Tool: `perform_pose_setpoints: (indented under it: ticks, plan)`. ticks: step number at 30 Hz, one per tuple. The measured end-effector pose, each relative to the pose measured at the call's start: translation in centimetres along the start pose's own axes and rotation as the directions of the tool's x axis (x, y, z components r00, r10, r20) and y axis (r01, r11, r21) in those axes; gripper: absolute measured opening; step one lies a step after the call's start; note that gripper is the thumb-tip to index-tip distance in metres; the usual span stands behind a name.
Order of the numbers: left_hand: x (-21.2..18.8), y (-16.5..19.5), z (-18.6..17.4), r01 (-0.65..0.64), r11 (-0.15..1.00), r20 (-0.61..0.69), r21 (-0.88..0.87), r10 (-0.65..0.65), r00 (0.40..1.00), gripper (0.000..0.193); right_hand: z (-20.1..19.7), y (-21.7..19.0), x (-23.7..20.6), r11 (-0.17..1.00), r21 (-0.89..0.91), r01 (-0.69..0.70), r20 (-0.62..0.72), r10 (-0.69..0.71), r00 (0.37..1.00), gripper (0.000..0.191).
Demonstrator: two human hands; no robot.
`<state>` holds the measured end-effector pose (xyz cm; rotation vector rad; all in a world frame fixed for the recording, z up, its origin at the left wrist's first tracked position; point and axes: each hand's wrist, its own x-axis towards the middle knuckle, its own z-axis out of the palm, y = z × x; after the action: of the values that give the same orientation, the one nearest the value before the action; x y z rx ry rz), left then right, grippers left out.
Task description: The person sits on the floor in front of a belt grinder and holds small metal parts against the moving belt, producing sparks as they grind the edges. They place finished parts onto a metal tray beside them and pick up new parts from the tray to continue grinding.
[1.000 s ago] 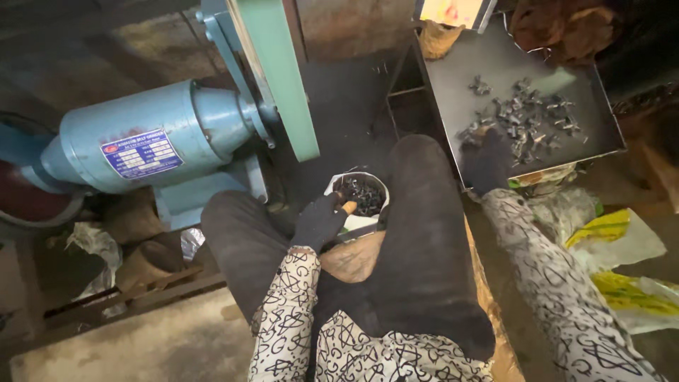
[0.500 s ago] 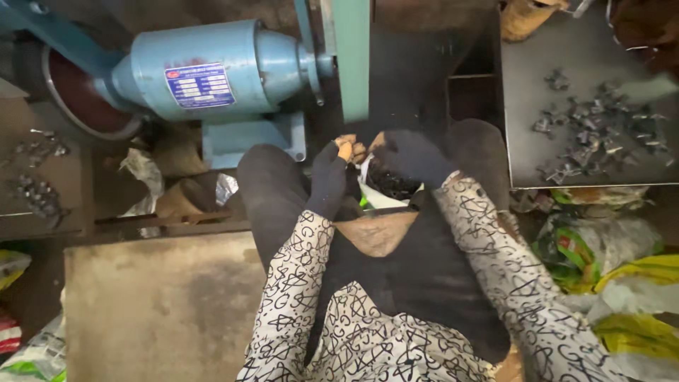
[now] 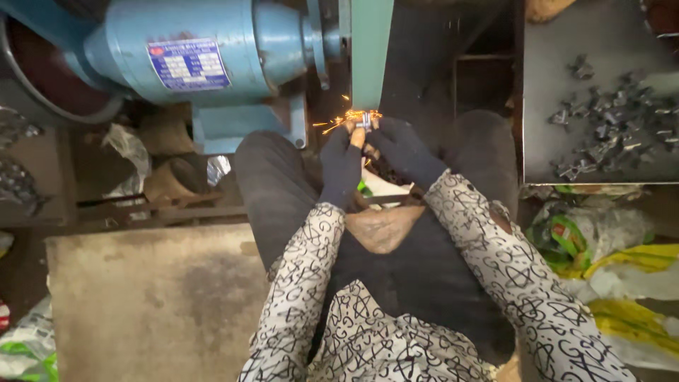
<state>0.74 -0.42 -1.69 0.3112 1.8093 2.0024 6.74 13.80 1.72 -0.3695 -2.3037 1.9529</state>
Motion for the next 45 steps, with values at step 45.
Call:
perform_pose_setpoints:
  ticks: [45]
  plan:
    - [0.9,0.2,0.7,0.052,0.975,0.074,-0.214,-0.037,0.997,0.02,-0.5,0.7,-0.2,0.998,-0.044,0.05,-0.154,-0.056,0.986,0.019]
